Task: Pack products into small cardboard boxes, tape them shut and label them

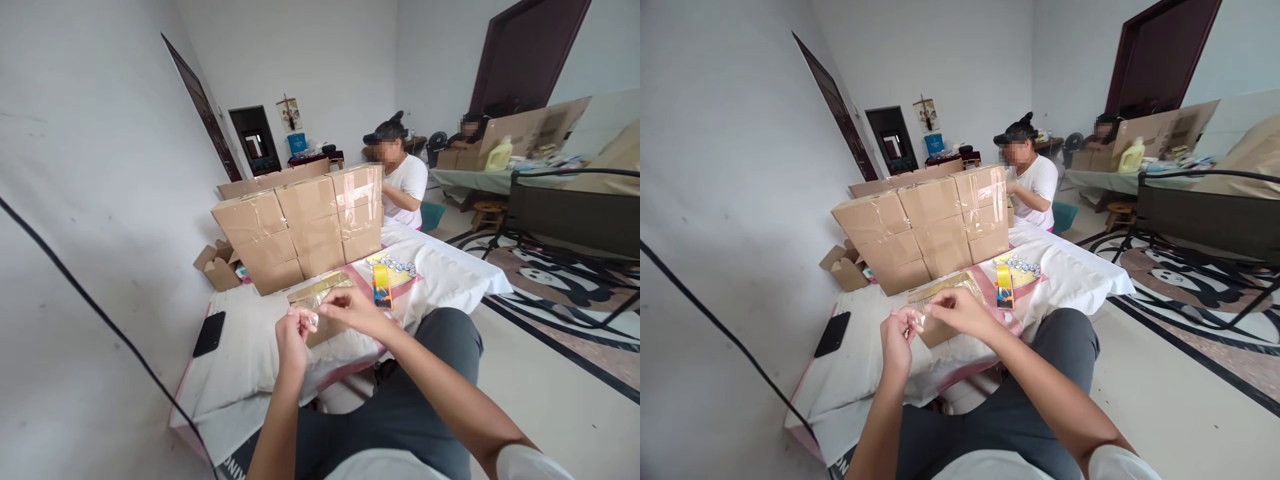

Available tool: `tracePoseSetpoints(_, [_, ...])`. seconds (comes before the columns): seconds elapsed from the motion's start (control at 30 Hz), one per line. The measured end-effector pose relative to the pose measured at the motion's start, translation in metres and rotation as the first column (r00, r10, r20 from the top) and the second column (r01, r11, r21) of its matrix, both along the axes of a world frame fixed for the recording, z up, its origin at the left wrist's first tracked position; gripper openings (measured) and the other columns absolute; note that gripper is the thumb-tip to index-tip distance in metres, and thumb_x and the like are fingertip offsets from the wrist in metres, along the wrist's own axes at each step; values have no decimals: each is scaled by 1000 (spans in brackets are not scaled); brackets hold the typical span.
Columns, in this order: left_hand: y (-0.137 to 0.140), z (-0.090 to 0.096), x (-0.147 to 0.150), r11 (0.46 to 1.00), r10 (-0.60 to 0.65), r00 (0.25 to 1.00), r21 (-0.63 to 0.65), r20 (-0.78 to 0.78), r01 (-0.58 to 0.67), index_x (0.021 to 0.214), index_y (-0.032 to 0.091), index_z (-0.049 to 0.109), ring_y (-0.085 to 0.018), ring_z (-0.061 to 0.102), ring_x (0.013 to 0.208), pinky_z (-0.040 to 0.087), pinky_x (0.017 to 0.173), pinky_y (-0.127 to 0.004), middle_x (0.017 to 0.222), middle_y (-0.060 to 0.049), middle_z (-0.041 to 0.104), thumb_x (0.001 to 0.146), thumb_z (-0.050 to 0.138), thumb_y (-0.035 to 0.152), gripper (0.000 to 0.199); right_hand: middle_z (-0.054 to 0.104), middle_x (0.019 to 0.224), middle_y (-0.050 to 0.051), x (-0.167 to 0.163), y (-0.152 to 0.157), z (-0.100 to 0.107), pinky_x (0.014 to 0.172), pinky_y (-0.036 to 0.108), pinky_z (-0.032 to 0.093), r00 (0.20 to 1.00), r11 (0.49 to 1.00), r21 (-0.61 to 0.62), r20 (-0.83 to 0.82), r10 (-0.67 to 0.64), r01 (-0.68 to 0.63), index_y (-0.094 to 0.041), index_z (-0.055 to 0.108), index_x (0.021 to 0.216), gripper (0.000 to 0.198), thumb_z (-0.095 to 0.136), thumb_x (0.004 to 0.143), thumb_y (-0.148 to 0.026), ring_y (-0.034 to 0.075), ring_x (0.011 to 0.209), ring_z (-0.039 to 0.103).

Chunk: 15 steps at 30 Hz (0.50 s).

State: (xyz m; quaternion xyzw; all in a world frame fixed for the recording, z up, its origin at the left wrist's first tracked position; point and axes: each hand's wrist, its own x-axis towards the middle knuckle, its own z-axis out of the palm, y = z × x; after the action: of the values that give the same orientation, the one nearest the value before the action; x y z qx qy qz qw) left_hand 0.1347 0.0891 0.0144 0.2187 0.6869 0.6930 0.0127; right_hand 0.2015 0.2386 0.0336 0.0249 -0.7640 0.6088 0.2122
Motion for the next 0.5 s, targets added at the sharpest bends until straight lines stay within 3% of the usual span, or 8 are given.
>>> tracePoseSetpoints(0.1, [-10, -3, 5, 997, -11, 997, -79, -73, 6, 52, 21, 52, -15, 54, 58, 37, 51, -25, 64, -6, 65, 90, 41, 57, 54, 59, 64, -1, 6, -29, 1, 59, 25, 35, 996, 986, 141, -23, -82, 85, -18, 61, 69, 21, 62, 88, -27, 13, 60, 49])
tracePoseSetpoints(0.23, [-30, 0, 1, 963, -133, 981, -252, -142, 94, 58, 19, 63, -14, 53, 56, 38, 54, -25, 56, -1, 62, 82, 66, 53, 42, 55, 64, -1, 16, -36, -4, 59, 26, 31, 982, 941, 283, -46, -181, 187, -19, 54, 68, 20, 56, 88, -17, 14, 62, 48])
tracePoseSetpoints(0.37, [-42, 3, -2, 919, -214, 965, -366, -148, 148, 62, 19, 70, -16, 60, 59, 40, 57, -24, 58, -2, 69, 82, 67, 55, 42, 53, 65, -2, 23, -38, -10, 59, 26, 31, 983, 943, 278, -37, -180, 183, -19, 51, 69, 21, 55, 89, -17, 13, 62, 48])
tracePoseSetpoints(0.5, [-38, 0, 3, 919, -163, 971, -386, -175, 85, 64, 20, 70, -17, 62, 61, 41, 60, -25, 59, -2, 70, 85, 63, 58, 44, 52, 64, -3, 24, -38, -16, 58, 25, 31, 978, 957, 204, -19, -208, 207, -19, 53, 70, 22, 56, 91, -23, 12, 60, 46])
